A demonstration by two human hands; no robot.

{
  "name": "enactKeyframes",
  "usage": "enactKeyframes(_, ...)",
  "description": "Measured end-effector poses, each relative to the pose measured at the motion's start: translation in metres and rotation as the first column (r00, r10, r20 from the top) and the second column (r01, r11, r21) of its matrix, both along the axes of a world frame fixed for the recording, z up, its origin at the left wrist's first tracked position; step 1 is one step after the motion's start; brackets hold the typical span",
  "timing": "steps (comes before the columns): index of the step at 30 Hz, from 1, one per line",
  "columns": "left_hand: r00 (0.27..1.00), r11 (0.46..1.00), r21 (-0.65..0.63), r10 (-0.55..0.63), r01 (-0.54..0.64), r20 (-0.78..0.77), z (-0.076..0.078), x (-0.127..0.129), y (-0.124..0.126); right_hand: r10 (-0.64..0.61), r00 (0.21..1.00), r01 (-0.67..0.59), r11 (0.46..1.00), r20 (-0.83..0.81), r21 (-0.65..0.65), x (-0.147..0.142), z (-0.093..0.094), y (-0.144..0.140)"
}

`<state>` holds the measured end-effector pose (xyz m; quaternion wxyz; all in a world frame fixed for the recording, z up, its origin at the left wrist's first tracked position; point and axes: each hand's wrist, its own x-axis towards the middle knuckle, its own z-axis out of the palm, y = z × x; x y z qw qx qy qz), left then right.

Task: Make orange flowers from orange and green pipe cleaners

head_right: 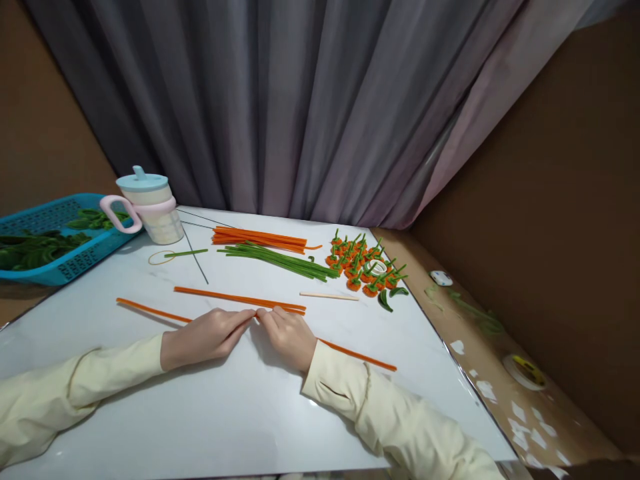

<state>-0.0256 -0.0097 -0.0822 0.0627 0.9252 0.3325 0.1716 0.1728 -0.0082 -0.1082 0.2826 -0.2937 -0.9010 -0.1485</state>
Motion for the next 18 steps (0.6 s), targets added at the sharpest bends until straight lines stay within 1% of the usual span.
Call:
enactKeyframes(6,1.000,1.000,-0.012,-0.002,0.002,0.006,0.0008,-0.0005,-0.0003,0.021,1.000,-0.020,1.000,0.023,-0.008,0.0010,0.0016,0.0010)
enactKeyframes(11,1.000,1.000,-0.013,-0.009,0.009,0.024,-0.0005,-0.0011,0.0001,0.028,1.000,-0.028,0.999,0.012,-0.039,0.0012,0.0011,0.0020)
enactKeyframes(18,0.999,1.000,0.004,-0.017,0.017,0.039,-0.0028,-0.0022,0.0002,0.043,0.999,-0.043,0.999,-0.005,-0.020,0.0004,-0.0011,0.0031)
